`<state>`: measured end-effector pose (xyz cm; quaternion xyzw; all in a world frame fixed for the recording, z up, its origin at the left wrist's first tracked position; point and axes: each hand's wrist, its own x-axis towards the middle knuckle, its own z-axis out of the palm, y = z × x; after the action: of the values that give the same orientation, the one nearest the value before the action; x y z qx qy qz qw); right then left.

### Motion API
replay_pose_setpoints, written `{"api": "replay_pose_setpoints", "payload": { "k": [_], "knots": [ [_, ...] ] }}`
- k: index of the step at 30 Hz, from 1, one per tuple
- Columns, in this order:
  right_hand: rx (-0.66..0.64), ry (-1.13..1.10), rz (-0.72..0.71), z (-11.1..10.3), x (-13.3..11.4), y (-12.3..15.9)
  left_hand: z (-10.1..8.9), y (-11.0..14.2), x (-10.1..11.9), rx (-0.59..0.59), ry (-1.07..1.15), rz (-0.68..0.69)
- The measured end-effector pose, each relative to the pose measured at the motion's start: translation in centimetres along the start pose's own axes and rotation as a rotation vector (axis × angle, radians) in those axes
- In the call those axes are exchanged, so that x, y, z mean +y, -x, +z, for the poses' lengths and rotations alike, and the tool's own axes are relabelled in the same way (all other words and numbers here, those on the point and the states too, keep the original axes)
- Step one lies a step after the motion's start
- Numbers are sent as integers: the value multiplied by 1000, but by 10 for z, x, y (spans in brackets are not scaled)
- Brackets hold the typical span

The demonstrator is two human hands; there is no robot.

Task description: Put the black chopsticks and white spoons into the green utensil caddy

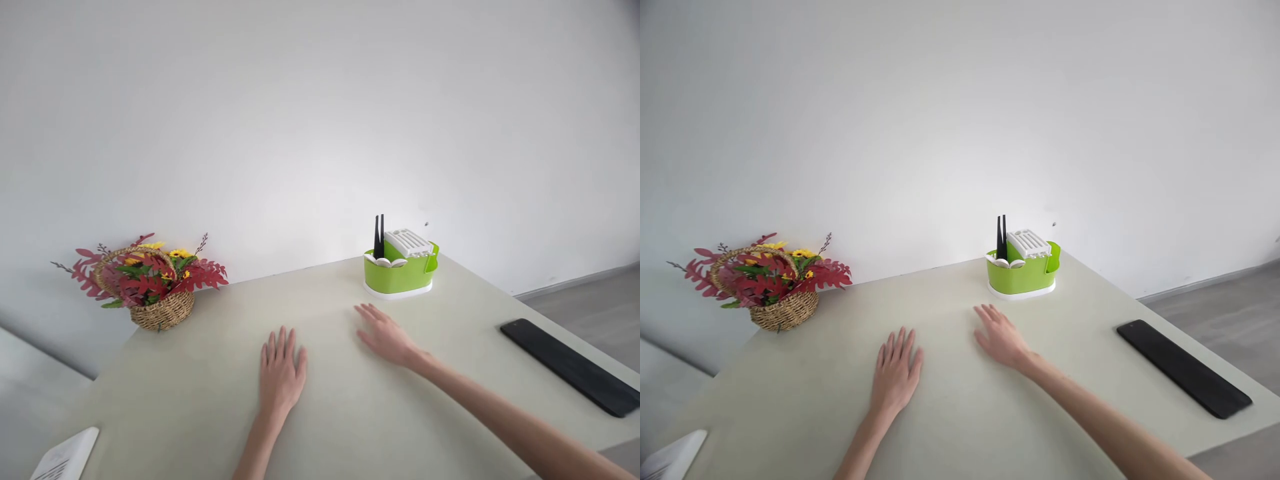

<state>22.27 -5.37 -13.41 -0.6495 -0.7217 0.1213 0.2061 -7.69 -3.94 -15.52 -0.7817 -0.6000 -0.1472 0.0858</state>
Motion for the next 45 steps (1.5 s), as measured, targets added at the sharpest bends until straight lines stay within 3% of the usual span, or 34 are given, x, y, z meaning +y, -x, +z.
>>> {"api": "replay_pose_setpoints", "payload": {
  "k": [5,8,11,16,25,31,35,40,43,45],
  "knots": [
    [283,0,406,-63,71,3,-5,42,-3,34,-7,52],
    [412,4,559,-85,104,-1,-5,61,-5,70,-22,84],
    [426,10,529,-85,122,-7,-8,73,-5,79,-52,107],
    [359,15,398,-55,124,-18,-12,80,-1,62,-105,97],
    [392,61,275,-6,78,-9,-8,79,-1,96,-81,112],
    [439,26,134,19,19,2,-10,80,1,92,-61,103],
    [412,-46,126,30,-26,16,-15,82,5,84,-29,100],
    [411,-108,104,42,-72,37,-32,88,6,99,174,122],
    [406,-164,71,44,-89,48,-51,90,5,195,399,32],
    [365,-244,72,41,-94,56,-66,87,6,371,521,-88]
  ]
}}
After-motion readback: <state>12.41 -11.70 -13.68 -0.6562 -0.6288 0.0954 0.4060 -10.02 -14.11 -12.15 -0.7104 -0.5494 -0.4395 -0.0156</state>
